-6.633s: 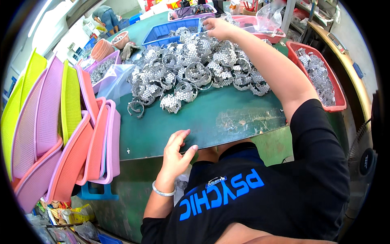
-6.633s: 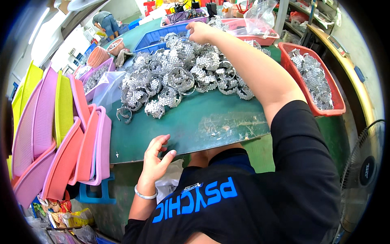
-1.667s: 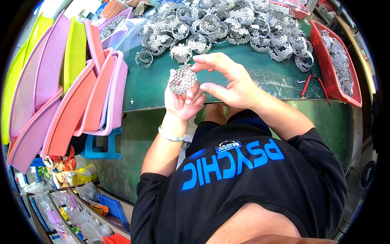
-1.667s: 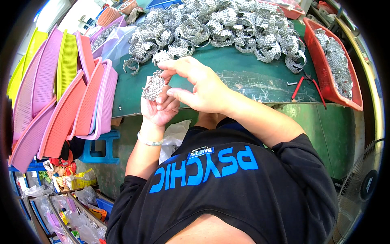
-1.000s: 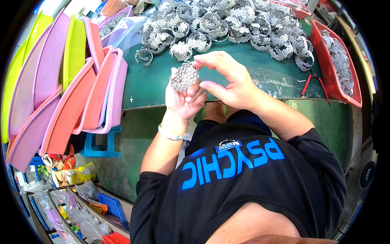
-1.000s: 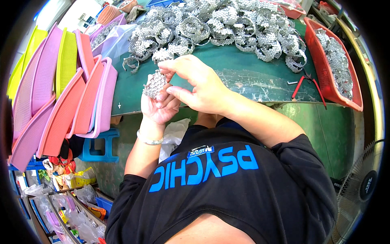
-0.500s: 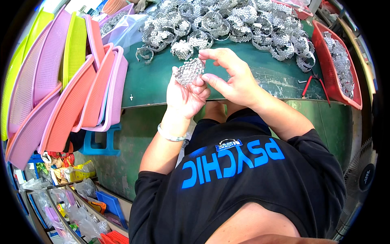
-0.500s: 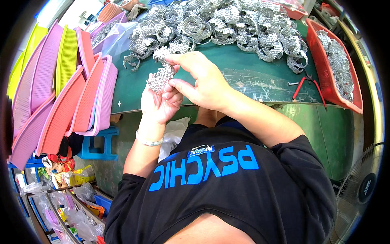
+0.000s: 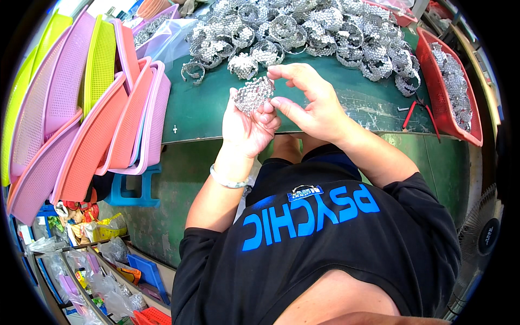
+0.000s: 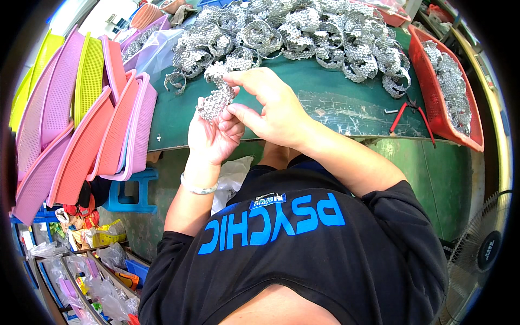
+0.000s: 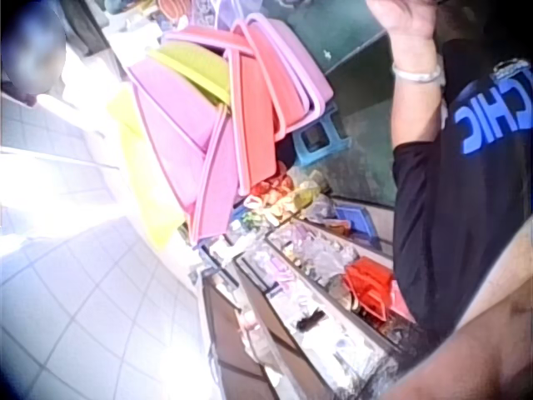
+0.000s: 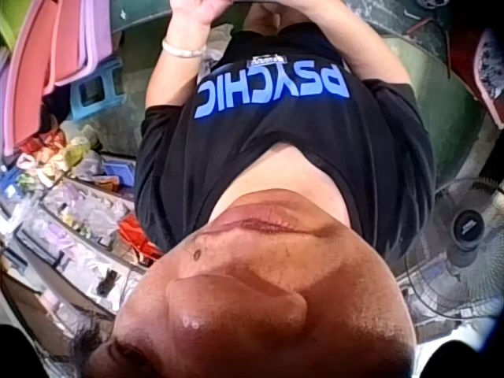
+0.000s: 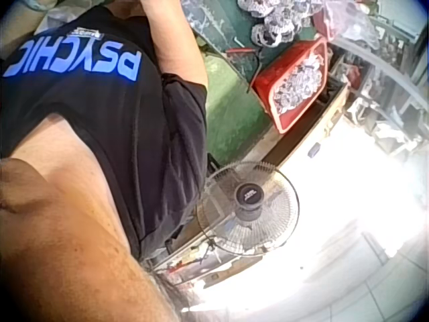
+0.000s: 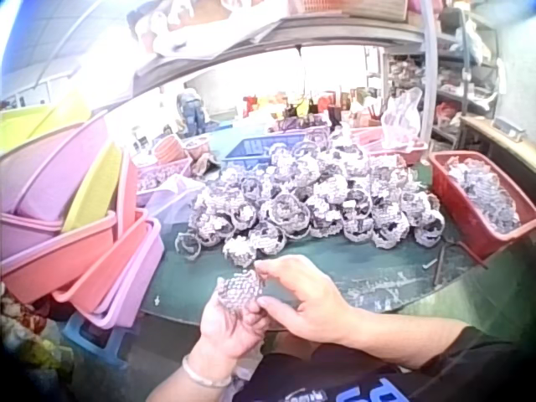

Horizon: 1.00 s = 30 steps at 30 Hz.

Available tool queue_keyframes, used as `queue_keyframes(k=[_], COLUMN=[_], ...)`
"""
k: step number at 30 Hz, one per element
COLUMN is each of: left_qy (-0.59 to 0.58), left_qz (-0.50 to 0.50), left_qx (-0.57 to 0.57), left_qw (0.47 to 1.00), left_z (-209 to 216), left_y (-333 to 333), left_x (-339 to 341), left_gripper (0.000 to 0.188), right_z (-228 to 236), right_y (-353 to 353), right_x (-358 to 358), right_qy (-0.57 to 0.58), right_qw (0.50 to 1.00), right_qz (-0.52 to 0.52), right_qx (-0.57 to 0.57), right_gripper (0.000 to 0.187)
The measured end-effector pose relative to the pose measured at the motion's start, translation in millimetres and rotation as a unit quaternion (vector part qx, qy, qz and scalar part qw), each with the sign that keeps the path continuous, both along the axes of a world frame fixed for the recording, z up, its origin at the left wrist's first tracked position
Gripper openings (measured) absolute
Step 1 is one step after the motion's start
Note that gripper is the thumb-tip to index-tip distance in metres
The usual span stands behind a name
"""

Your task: The person picks up small, silver, mesh-like metal sponges from a green table, inspects them by hand, and places them into a red plastic basket. The person repeats this process for several items before picking up a black mesh bag and placing it into the basket.

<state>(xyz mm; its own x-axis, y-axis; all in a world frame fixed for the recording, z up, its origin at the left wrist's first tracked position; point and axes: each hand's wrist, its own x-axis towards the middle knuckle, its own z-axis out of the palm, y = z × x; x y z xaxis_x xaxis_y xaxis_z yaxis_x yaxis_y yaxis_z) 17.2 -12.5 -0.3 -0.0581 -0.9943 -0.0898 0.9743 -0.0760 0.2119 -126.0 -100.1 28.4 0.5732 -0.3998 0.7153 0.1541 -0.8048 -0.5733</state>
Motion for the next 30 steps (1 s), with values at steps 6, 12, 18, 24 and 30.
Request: queue_keyframes(k=[6, 12, 18, 24, 30], left_qy=[-0.025, -0.051, -0.086, -0.113, -0.127], left_qz=[0.014, 0.05, 0.047, 0.057, 0.064], left_qx=[-0.003, 0.017, -0.004, 0.01, 0.005], left_qw=[1.0, 0.997, 0.995, 0.992, 0.99], left_z=[3.6, 4.2, 4.6, 9.6, 9.2], left_y=[-0.1, 0.1, 1.1, 2.6, 3.6], left_x=[-2.6, -2.5, -1.3, -2.4, -2.2], left_gripper=[0.062, 0.056, 0.058, 0.06, 0.06], right_z=[-0.5, -0.8, -0.6, -0.1, -0.4], right_y=[0.3, 1.8, 1.9, 2.1, 2.3], right_x=[-0.6, -0.3, -1.1, -1.9, -1.5], right_qy=[0.004, -0.002, -0.003, -0.004, -0.002], right_qw=[1.0, 1.0, 1.0, 1.0, 1.0], right_qz=[0.003, 0.004, 0.005, 0.008, 0.009], right_qx=[0.008, 0.007, 0.006, 0.005, 0.004], right_gripper=[0.045, 0.046, 0.045, 0.045, 0.045])
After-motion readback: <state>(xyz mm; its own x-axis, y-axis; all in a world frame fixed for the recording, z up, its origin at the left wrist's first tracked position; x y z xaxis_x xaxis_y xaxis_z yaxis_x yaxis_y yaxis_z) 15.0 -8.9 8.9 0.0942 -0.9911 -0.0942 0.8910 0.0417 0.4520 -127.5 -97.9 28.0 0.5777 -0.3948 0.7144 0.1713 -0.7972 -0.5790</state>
